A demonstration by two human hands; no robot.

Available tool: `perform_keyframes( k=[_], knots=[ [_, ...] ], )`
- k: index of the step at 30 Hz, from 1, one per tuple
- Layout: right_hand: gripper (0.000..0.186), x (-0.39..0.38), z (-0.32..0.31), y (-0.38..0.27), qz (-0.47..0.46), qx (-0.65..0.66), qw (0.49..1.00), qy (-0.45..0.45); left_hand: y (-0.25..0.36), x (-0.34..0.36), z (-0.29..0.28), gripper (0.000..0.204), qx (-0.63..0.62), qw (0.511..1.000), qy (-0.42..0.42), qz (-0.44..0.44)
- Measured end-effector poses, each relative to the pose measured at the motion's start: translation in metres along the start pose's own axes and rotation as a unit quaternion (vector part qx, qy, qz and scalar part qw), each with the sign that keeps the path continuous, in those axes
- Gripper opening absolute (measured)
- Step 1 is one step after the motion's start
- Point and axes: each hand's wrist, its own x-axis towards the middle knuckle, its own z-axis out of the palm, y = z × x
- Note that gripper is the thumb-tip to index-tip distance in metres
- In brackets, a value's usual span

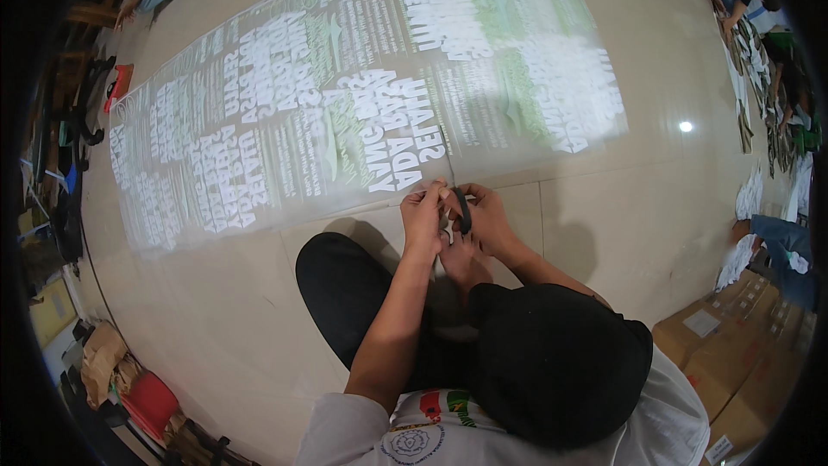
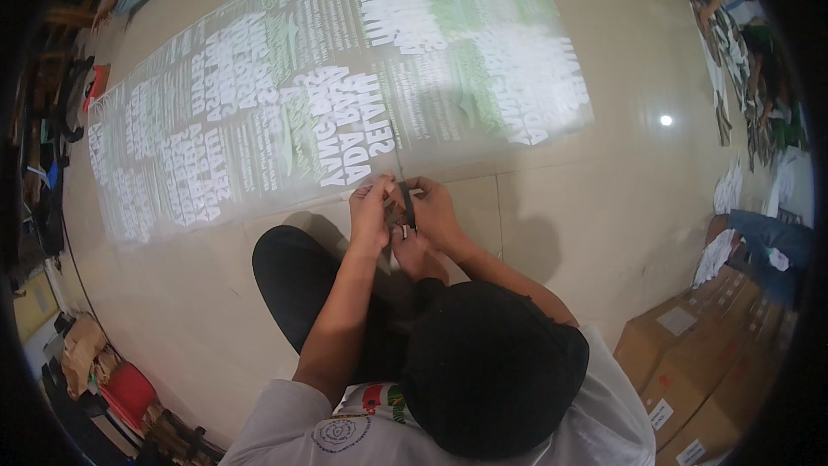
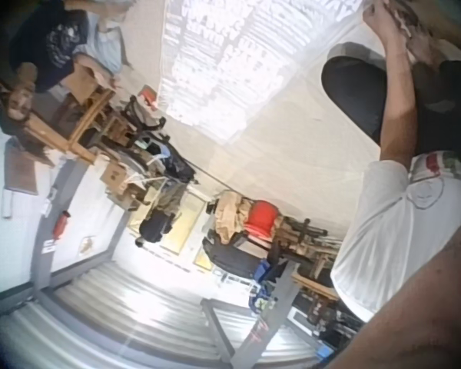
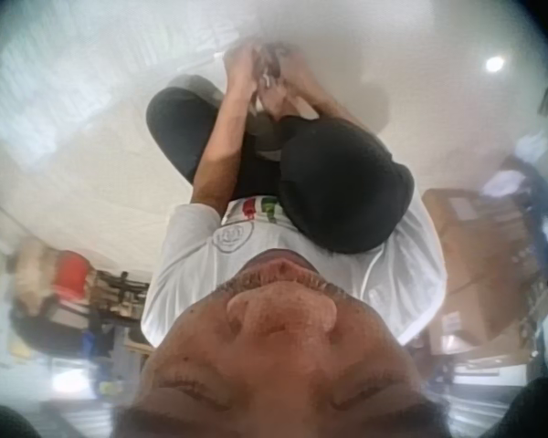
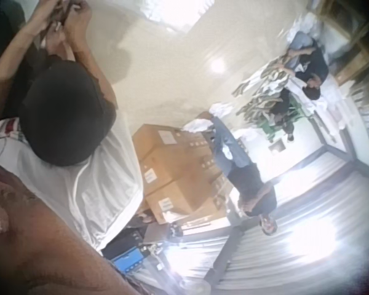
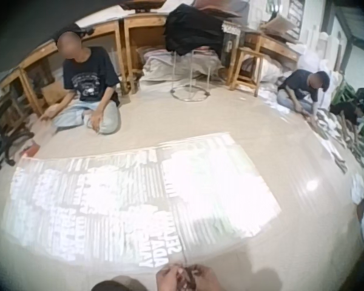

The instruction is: The person sits on the floor and uses a utility knife to cut a large sheet of printed material laid out on the ground. They repeatedly score and cut along straight lines, separating sections of the sheet.

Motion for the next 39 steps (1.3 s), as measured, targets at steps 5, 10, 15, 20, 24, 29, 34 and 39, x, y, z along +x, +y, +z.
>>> perform_keyframes(
  k=[5,10,15,20,24,29,34,39],
  knots=[
    [0.052,0.002,0.003,-0.008,0.005,-0.012,1.0,-0.004,0.002,-0.001,-0.003,0.017,0.001,1.0,-0.009,-0.009],
    [0.05,-0.005,0.005,-0.016,0.024,0.0,1.0,-0.007,-0.001,0.002,-0.002,0.019,0.0,1.0,-0.01,-0.012],
    [0.048,-0.017,0.012,-0.024,0.02,0.025,0.999,-0.023,-0.005,0.01,-0.017,0.02,0.043,0.998,-0.031,-0.016],
    [0.047,-0.011,0.008,-0.027,0.025,0.001,1.0,-0.012,0.001,-0.002,0.001,0.027,0.016,1.0,0.002,-0.005],
    [0.049,-0.01,0.012,-0.034,0.035,0.002,0.999,-0.019,-0.002,0.004,-0.006,0.027,0.018,1.0,0.006,0.015],
    [0.049,0.002,0.01,-0.027,0.013,0.0,1.0,-0.024,-0.004,0.005,-0.009,0.021,0.031,0.999,-0.01,0.014],
    [0.042,0.021,0.007,-0.027,-0.003,-0.006,1.0,-0.025,0.003,-0.003,-0.011,0.013,0.07,0.997,-0.034,0.002],
    [0.044,0.039,0.009,-0.033,-0.017,-0.003,1.0,-0.011,0.012,-0.011,-0.007,0.012,0.066,0.996,-0.057,-0.004]
  ],
)
